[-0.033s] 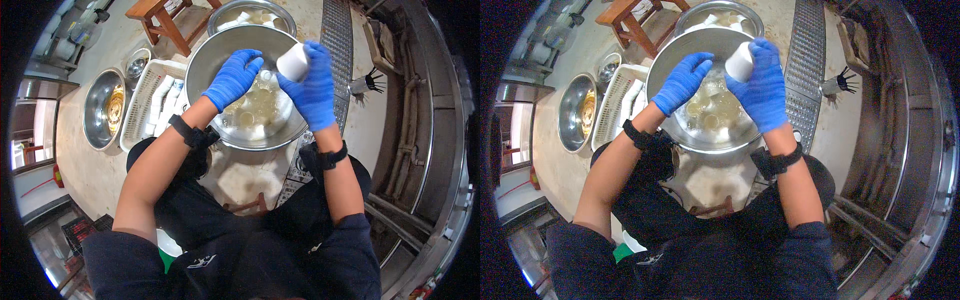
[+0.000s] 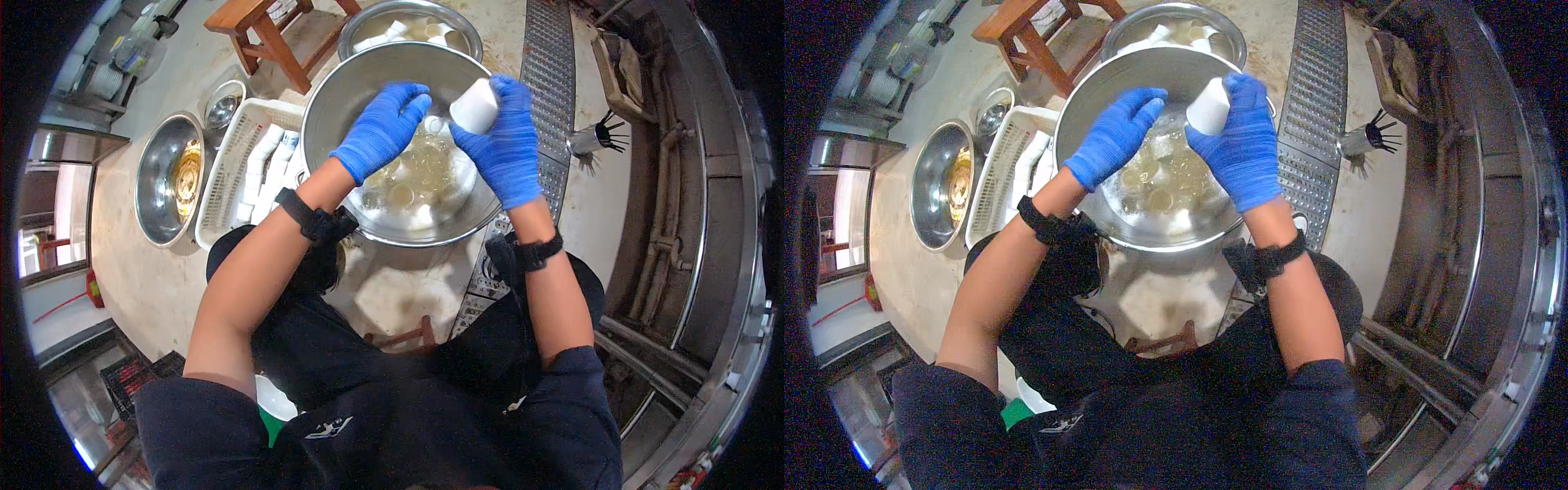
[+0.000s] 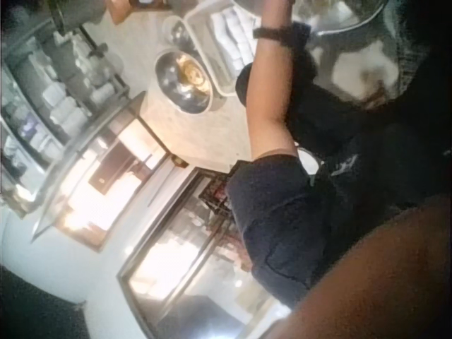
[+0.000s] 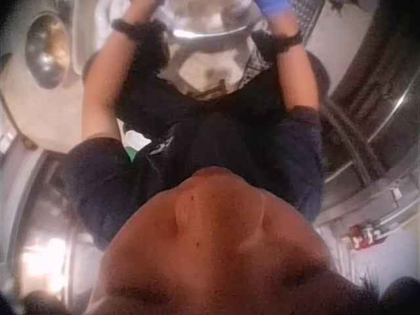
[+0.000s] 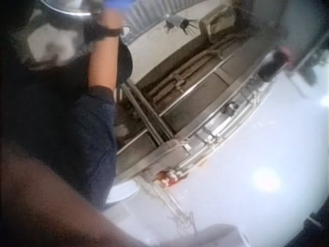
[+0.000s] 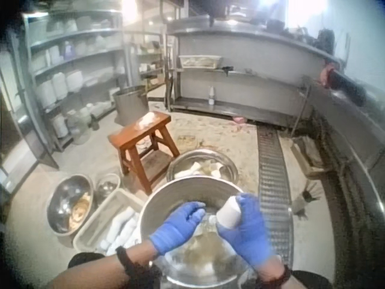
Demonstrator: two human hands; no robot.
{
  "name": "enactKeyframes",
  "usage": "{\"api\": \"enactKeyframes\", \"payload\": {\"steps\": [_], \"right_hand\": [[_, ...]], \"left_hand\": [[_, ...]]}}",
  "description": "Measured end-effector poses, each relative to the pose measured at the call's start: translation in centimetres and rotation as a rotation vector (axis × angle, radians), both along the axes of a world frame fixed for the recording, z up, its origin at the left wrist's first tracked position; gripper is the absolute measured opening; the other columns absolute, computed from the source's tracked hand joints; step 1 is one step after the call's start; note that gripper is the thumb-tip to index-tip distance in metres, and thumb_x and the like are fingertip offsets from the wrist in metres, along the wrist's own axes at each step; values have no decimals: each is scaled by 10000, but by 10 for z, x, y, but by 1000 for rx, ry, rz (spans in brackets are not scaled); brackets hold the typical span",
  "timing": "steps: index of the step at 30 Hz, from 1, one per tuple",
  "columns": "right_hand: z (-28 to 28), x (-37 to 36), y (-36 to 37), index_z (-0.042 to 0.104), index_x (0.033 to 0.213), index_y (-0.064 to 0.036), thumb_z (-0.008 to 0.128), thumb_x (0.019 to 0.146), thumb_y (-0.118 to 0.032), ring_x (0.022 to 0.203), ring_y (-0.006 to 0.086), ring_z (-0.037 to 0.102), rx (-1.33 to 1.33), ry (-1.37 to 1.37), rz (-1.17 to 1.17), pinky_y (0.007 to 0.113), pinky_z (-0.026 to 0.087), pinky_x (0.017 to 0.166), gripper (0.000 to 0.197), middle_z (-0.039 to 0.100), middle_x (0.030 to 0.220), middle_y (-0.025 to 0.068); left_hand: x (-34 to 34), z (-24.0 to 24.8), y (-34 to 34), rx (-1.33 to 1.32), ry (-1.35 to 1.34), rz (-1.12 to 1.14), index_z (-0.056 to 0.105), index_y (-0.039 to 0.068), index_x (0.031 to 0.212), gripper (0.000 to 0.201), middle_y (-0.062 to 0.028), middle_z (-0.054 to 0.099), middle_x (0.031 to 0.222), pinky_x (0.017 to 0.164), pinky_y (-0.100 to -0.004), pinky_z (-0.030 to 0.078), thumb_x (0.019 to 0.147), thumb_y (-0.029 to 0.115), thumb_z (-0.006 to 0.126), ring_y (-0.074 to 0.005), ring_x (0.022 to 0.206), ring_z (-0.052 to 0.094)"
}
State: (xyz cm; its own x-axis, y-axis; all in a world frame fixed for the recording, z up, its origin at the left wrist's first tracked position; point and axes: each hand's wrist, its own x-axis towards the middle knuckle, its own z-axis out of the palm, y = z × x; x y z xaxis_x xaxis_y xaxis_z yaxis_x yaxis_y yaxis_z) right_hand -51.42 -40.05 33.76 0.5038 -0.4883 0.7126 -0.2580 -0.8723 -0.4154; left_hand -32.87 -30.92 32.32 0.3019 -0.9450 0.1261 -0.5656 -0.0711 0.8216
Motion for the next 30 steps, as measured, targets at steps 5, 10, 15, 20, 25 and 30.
{"api": "enactKeyframes", "payload": {"steps": [5,10,15,20,25,30], "right_hand": [[5,18,25,466,1266,-43,850,657,-182,1099,371,603,154,-26,90,408,507,950,733,561,1250,203],[6,15,31,494,1273,-68,865,657,-205,1139,354,614,219,-64,215,390,520,958,732,581,1284,196],[-5,13,38,488,1306,-28,886,643,-261,1176,374,591,301,30,316,430,476,1021,808,581,1290,214],[0,17,40,497,1305,-27,891,645,-301,1164,368,599,266,-7,299,428,479,1015,816,587,1286,210],[1,9,38,540,1285,-19,896,652,-327,1137,363,617,492,-98,218,437,462,1029,789,631,1225,194],[1,8,33,499,1358,34,699,856,-439,1151,403,592,381,141,117,429,451,1026,717,604,1250,257]], "left_hand": [[-18,-5,7,-69,452,-176,468,-13,1384,532,-138,566,1327,1019,-351,440,1024,377,495,-210,1169,554],[-16,8,5,7,499,-175,532,23,1336,489,-102,612,1247,996,-316,455,1032,402,478,-170,1114,575],[-19,12,3,131,1139,-48,582,76,1275,418,-45,642,1157,944,-274,485,1060,395,418,-124,1047,601],[-12,0,5,80,1392,-171,560,89,1293,402,-54,642,1157,953,-291,490,1050,387,445,-146,1070,610],[-24,33,19,221,1369,-295,515,76,1338,563,-96,614,1232,963,-371,529,921,423,664,-189,1116,616],[-23,35,15,253,1241,-177,520,101,1342,531,-81,622,1230,844,-416,587,938,426,634,-197,1090,636]]}}
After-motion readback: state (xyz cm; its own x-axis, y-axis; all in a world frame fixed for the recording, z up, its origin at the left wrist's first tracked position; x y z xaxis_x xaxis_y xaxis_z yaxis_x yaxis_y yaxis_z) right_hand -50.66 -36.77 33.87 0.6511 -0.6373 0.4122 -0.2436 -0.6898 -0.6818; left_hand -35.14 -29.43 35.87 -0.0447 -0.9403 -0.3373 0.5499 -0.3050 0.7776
